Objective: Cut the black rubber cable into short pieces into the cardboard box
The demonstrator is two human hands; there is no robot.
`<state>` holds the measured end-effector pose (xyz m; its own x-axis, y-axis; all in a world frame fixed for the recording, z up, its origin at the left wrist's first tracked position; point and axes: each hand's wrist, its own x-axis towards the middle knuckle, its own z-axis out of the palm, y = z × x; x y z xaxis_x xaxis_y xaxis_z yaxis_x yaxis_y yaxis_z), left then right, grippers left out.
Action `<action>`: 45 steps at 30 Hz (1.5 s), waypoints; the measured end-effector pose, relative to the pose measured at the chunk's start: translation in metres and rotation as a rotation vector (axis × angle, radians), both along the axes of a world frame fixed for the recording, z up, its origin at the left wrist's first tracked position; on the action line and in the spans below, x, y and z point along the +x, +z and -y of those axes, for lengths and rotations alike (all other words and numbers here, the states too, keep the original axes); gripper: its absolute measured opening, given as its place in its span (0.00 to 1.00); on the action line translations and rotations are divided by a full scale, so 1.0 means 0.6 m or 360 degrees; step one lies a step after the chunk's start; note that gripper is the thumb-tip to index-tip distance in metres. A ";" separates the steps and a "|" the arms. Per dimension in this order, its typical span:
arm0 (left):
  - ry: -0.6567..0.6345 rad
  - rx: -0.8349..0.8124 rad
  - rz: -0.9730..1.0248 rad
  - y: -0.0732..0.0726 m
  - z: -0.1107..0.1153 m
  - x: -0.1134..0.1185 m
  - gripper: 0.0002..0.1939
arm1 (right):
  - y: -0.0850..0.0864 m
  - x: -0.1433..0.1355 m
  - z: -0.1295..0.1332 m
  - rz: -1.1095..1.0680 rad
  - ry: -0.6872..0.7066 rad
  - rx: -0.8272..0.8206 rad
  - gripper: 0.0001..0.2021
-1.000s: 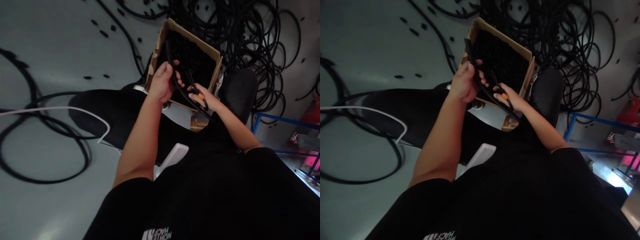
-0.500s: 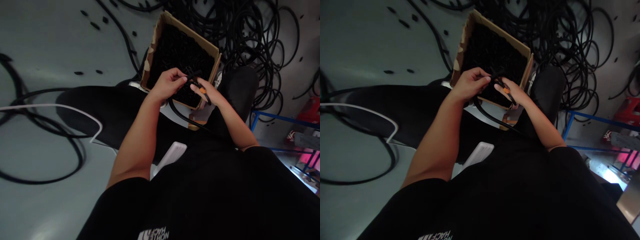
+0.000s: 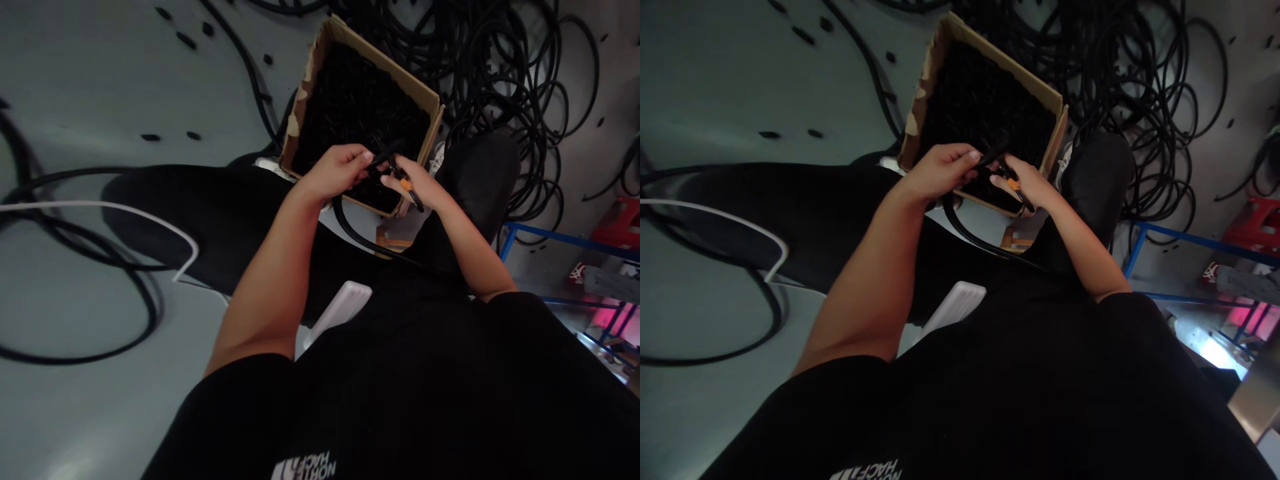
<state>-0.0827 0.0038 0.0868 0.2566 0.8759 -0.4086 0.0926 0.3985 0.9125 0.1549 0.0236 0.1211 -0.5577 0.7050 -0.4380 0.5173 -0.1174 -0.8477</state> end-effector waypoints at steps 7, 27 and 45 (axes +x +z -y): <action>-0.0032 -0.0352 0.0163 0.041 -0.002 -0.013 0.21 | -0.013 0.028 -0.004 0.0234 0.0111 0.0312 0.31; 0.0054 0.0142 -0.0265 0.015 -0.002 0.021 0.19 | -0.014 0.031 -0.021 0.0391 0.0190 0.0455 0.23; 0.0472 0.0294 -0.0091 -0.072 -0.016 0.008 0.40 | -0.021 0.018 -0.008 0.0191 -0.0037 0.0300 0.33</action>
